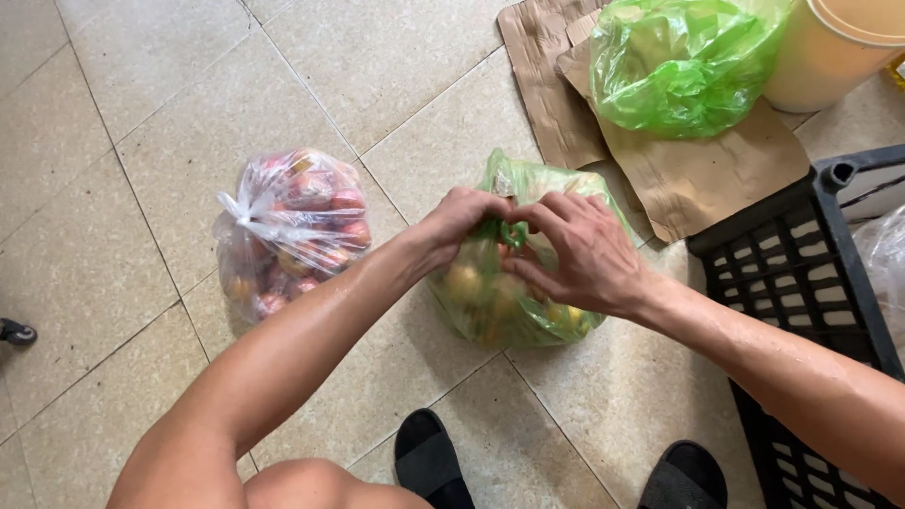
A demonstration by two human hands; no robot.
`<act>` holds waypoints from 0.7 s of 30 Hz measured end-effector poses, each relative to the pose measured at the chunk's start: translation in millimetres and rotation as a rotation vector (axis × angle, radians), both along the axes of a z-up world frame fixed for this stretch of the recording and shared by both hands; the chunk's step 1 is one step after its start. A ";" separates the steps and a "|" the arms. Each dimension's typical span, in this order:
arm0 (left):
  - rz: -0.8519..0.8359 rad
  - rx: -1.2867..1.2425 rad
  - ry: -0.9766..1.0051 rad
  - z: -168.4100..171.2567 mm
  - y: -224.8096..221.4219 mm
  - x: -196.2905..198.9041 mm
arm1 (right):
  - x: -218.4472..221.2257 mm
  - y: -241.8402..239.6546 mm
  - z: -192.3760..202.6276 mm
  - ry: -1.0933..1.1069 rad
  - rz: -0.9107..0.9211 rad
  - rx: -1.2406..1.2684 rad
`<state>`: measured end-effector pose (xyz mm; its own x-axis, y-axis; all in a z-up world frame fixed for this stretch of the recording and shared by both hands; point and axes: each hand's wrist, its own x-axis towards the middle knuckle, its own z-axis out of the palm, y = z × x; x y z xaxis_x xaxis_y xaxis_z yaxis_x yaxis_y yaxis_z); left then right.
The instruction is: Organizing paper bread bags and packing fruit from a crate into plastic bags.
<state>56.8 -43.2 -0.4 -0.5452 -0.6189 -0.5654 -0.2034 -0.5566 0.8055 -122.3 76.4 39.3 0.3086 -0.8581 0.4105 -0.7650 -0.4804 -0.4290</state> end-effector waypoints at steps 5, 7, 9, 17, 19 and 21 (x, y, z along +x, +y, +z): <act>0.002 0.084 0.067 5.9 -1.4 4.9 | -5.6 0.5 -17.7 -0.008 0.002 -0.016; -0.051 0.048 0.199 -4.6 -9.6 8.1 | -4.8 -3.2 -5.5 -0.147 -0.092 0.275; -0.129 -0.453 -0.115 -8.5 -11.1 1.2 | -5.8 -0.8 -10.1 -0.328 -0.050 0.460; -0.501 -1.566 -0.241 -33.5 -63.8 -18.5 | 6.2 46.4 -26.3 -0.468 -0.189 0.712; -0.587 -1.558 -0.350 -64.1 -88.9 -15.3 | 8.6 62.7 -46.2 -0.441 -0.279 0.776; -0.610 -1.520 -0.369 -90.3 -100.7 -5.1 | 9.4 92.2 -71.5 -0.443 -0.322 0.828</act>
